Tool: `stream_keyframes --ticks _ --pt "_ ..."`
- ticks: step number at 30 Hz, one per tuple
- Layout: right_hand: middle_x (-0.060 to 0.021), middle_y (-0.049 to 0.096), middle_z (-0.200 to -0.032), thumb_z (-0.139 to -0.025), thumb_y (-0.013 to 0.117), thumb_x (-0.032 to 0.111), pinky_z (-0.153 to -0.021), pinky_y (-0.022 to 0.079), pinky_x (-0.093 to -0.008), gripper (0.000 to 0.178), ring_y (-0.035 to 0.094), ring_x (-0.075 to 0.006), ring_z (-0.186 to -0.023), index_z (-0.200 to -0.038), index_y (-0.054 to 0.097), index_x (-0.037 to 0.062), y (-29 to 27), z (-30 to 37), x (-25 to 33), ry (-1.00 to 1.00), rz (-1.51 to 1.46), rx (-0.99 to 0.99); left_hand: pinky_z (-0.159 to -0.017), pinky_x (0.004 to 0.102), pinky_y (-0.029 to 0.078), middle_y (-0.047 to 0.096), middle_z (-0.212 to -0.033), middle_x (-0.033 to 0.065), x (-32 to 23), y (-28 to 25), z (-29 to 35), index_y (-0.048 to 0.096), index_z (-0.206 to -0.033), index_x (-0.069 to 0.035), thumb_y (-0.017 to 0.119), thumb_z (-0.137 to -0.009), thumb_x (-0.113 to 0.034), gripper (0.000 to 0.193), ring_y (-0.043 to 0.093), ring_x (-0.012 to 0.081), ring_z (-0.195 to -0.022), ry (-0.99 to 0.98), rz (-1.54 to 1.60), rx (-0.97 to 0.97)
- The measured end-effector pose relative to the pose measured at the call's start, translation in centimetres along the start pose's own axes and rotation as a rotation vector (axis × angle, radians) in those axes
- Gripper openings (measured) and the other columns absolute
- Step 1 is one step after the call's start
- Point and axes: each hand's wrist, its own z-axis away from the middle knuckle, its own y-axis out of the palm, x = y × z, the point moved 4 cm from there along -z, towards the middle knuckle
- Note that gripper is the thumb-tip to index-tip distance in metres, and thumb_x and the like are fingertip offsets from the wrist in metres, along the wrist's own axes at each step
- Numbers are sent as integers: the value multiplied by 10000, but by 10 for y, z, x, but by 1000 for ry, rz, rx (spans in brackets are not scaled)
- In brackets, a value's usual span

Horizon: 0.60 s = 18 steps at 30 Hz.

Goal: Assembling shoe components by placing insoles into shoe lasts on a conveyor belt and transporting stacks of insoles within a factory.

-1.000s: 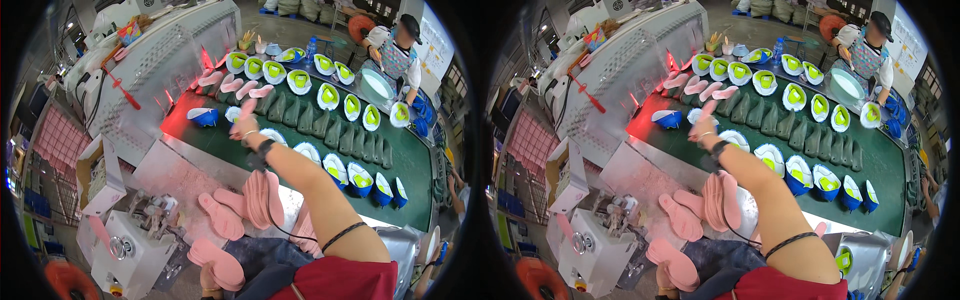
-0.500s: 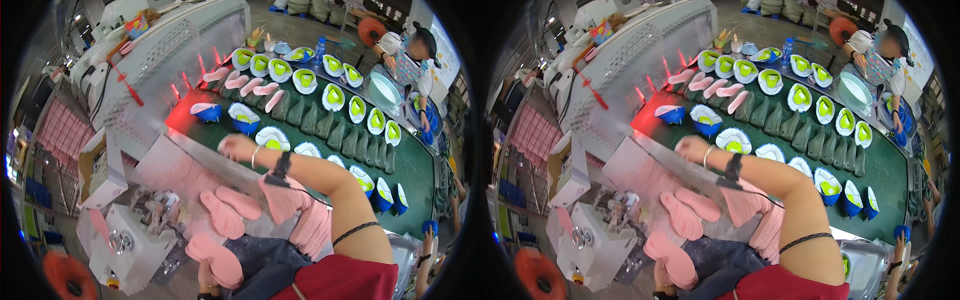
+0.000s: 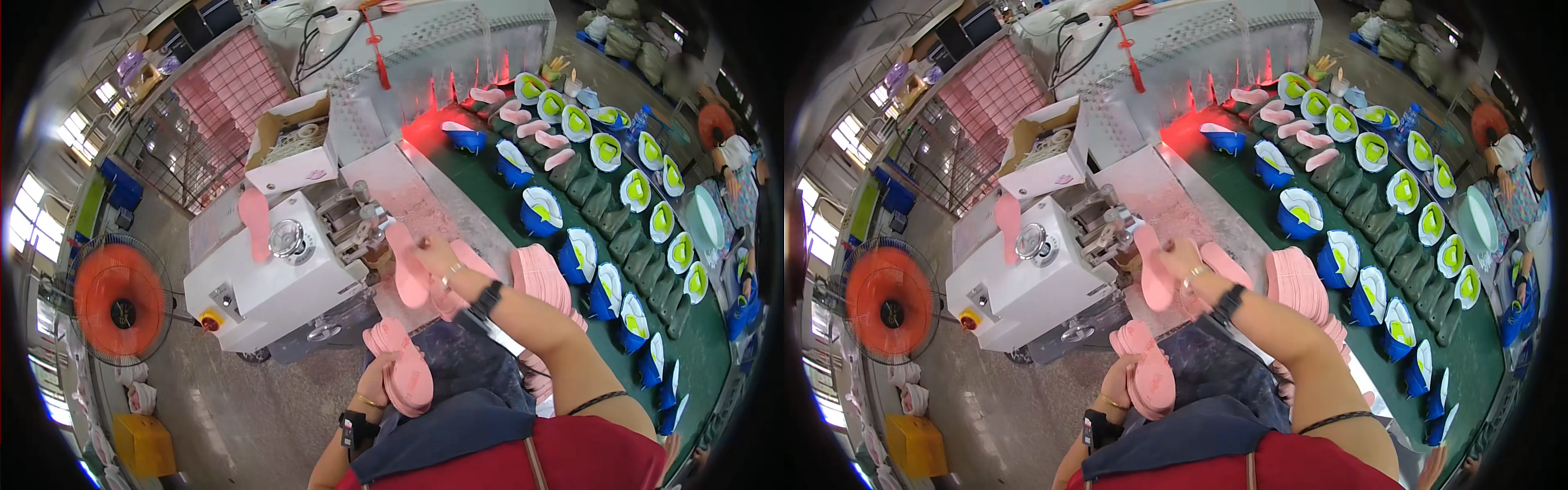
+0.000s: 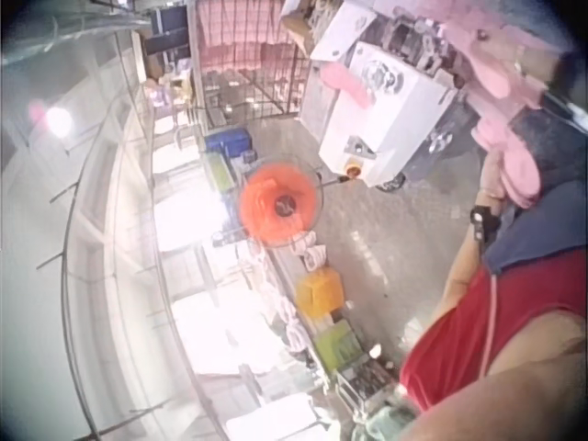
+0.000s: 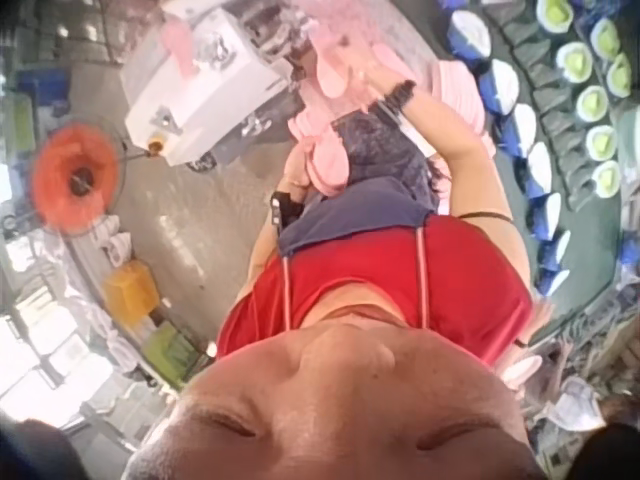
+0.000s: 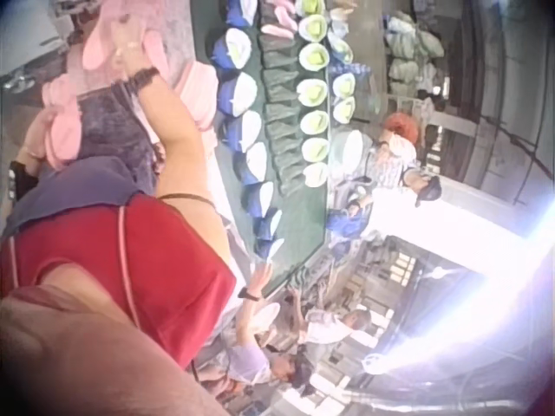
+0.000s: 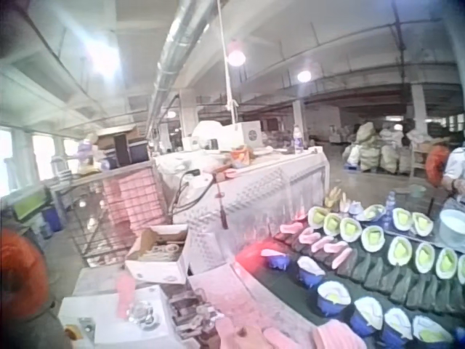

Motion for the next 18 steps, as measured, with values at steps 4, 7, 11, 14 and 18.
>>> stream_keyframes --ticks 4,7,11,14,18 --pt "-120 625 -791 -808 659 175 -657 511 -286 313 640 -210 -745 -1011 562 -42 20 -17 67 202 25 3 -972 382 440 600 -1144 178 14 -34 15 523 -1167 54 505 -847 -111 360 576 293 -1066 61 3 21" --pt "-130 641 -856 -785 659 194 -657 526 -361 343 652 -227 -762 -1026 572 -33 5 -10 65 224 -74 65 -1004 367 410 591 -1180 174 7 -17 28 546 -1148 68 515 -859 -117 344 556 282 -1107 52 4 42" --pt "-166 640 -931 -767 643 210 -669 514 -445 337 652 -311 -750 -1034 596 9 -37 -25 55 -465 512 -268 -985 371 427 602 -1152 162 3 -6 25 556 -1103 76 523 -844 -132 334 570 277 -1082 33 -99 53" --pt "-182 646 -844 -787 593 206 -666 503 -438 257 631 -369 -739 -973 629 32 -11 -28 77 -605 657 -402 -932 373 464 617 -1100 146 -7 -19 43 559 -1091 54 527 -829 -157 338 594 275 -1031 167 -264 -295" --pt "-213 663 -900 -783 580 246 -751 503 -436 281 635 -392 -863 -900 655 1 15 -60 58 93 145 -354 -871 377 492 627 -1041 127 -7 -8 38 568 -1073 30 525 -822 -176 328 613 269 -971 278 -377 -186"
